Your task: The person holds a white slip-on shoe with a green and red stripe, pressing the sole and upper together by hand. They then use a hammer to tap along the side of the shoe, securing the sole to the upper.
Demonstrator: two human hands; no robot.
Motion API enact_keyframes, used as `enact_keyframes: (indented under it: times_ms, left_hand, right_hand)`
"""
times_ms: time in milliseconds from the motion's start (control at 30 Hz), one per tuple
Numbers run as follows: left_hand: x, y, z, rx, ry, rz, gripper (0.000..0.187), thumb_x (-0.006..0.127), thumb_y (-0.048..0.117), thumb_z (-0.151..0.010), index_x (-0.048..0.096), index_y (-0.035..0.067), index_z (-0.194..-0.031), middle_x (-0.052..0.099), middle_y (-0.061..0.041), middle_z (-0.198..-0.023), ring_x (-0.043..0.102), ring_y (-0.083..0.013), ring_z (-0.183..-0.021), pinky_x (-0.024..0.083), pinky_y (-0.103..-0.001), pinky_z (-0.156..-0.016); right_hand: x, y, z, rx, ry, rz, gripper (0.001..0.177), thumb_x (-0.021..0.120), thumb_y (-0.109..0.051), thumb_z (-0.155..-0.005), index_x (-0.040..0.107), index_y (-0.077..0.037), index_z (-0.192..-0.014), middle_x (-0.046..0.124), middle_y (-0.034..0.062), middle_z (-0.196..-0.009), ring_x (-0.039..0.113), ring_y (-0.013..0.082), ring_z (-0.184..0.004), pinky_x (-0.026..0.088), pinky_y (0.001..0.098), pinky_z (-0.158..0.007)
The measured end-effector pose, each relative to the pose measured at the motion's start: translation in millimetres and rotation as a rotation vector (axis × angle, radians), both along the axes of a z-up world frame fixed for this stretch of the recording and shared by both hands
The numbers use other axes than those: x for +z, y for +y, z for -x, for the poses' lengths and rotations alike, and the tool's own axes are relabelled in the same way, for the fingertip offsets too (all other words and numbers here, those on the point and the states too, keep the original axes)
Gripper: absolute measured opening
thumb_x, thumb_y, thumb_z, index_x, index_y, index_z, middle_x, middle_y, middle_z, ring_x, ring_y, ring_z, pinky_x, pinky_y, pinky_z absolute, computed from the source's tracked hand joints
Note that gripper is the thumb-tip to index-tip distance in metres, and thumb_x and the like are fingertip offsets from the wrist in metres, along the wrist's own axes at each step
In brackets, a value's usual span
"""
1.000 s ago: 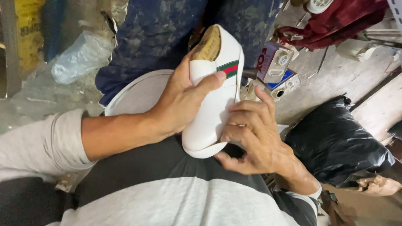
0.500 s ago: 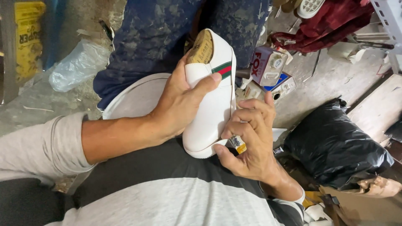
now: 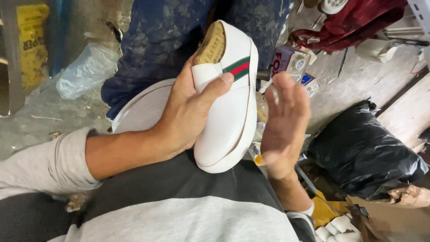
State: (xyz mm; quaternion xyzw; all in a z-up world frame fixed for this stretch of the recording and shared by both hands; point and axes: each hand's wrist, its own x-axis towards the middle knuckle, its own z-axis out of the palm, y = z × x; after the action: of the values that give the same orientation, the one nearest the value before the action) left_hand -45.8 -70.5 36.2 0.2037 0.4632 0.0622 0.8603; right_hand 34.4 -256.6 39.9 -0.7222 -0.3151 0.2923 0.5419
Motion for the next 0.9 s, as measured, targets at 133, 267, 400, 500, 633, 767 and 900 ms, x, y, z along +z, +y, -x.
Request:
enact_keyframes:
  times_ms: [133,267,400,500,633,767,900]
  left_hand:
    - [-12,11,-13,0.148,-0.197,-0.257,0.082,0.075,0.028,-0.086,0.035,0.002,-0.152,0.06,-0.017,-0.143,0.063,-0.0253,-0.128,0.057,-0.039,-0.11]
    - [-58,20,-40,0.203,-0.281,-0.446,0.074,0.076,0.028,-0.096,0.036,0.007,-0.155,0.059,-0.013,-0.15,0.061,-0.0241,-0.137,0.054,-0.04,-0.119]
    - [-91,27,-72,0.277,-0.278,-0.576,0.033,0.076,0.024,-0.095,0.055,0.013,-0.117,0.069,-0.005,-0.109,0.065,-0.0146,-0.098,0.055,-0.033,-0.089]
    - [-110,24,-84,0.334,-0.281,-0.582,0.028,0.077,0.023,-0.092,0.056,0.013,-0.107,0.068,-0.004,-0.1,0.063,-0.0142,-0.09,0.054,-0.034,-0.083]
    - [-130,13,-86,0.199,-0.073,-0.763,0.037,0.077,0.033,-0.092,0.055,0.012,-0.113,0.07,-0.006,-0.107,0.066,-0.0156,-0.099,0.054,-0.033,-0.093]
    - [-139,6,-73,0.016,0.002,-0.87,0.054,0.077,0.043,-0.095,0.051,0.009,-0.129,0.064,-0.011,-0.125,0.063,-0.021,-0.118,0.052,-0.036,-0.104]
    - [-145,-1,-74,0.012,-0.059,-0.835,0.064,0.081,0.042,-0.098,0.044,0.015,-0.143,0.062,-0.009,-0.14,0.062,-0.0219,-0.131,0.05,-0.037,-0.115]
  right_hand:
    - [-46,30,-23,0.077,-0.287,1.092,0.023,0.062,-0.016,-0.086,0.069,-0.001,-0.069,0.069,0.0148,-0.065,0.059,0.024,-0.056,0.045,0.0483,-0.054]
    - [-137,-54,4,0.248,-0.767,0.639,0.041,0.063,-0.027,-0.09,0.063,0.004,-0.118,0.063,0.0328,-0.114,0.066,0.0474,-0.083,0.053,0.0507,-0.057]
    - [-98,-37,0,0.186,-0.397,0.939,0.043,0.058,-0.047,-0.096,0.056,-0.01,-0.117,0.068,0.0115,-0.089,0.068,0.0348,-0.08,0.05,0.0485,-0.063]
    - [-86,-61,-6,-0.041,-0.186,0.799,0.036,0.057,-0.037,-0.098,0.059,-0.008,-0.12,0.064,0.0081,-0.087,0.059,0.026,-0.074,0.047,0.0399,-0.068]
    - [-63,-70,-4,-0.638,-0.251,0.229,0.014,0.056,-0.014,-0.102,0.047,-0.006,-0.108,0.055,0.0041,-0.072,0.053,0.0124,-0.045,0.047,0.0255,-0.039]
    - [-49,-48,-43,-0.551,-0.045,-0.163,0.084,0.084,-0.06,-0.081,0.047,-0.01,-0.137,0.063,0.0073,-0.102,0.065,0.019,-0.087,0.062,0.0335,-0.082]
    - [-50,-28,-61,-0.47,-0.075,-0.36,0.054,0.052,-0.055,-0.11,0.057,-0.014,-0.144,0.032,-0.0007,-0.076,0.03,0.0117,-0.06,0.033,0.0304,-0.058]
